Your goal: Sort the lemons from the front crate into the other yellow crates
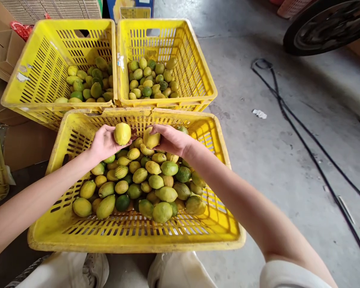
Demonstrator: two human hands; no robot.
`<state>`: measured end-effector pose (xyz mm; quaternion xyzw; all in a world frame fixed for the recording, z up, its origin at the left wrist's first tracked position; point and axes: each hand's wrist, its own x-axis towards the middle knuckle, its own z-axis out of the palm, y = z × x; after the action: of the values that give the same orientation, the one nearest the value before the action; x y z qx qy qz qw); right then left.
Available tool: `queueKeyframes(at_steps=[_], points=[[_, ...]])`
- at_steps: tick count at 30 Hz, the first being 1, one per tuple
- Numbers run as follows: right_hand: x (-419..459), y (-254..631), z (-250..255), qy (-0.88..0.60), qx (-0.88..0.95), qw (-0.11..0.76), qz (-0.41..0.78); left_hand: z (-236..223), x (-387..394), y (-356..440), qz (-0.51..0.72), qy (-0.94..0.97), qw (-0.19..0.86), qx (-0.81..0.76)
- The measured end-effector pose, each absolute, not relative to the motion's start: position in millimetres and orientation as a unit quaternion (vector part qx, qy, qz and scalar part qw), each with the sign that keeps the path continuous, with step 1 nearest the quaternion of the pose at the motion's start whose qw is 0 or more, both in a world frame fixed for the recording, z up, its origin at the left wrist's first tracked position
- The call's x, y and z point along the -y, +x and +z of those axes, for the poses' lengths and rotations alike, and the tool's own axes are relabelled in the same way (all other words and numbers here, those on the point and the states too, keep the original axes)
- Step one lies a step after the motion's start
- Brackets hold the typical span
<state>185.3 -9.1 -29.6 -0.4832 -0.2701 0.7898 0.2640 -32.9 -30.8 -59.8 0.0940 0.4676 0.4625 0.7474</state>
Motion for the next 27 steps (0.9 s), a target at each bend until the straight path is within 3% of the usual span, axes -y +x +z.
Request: queueKeyframes(at_steps=[9,19,27], points=[[14.4,175.9,-43.3,-0.454,0.222,0.317,0.803,-69.9,38.7,-34.9,0.429,0.214,0.765,-0.430],[11.3,179.0,-38.9,-0.410,0.238,0.338,0.813,-62.1,29.2,-35.9,0.485,0.102,0.746,-0.445],[21.8,170.0,-43.3,-0.447,0.277,0.363,0.769,-65.6,27.0,-34.1,0.489,0.140,0.729,-0.459]])
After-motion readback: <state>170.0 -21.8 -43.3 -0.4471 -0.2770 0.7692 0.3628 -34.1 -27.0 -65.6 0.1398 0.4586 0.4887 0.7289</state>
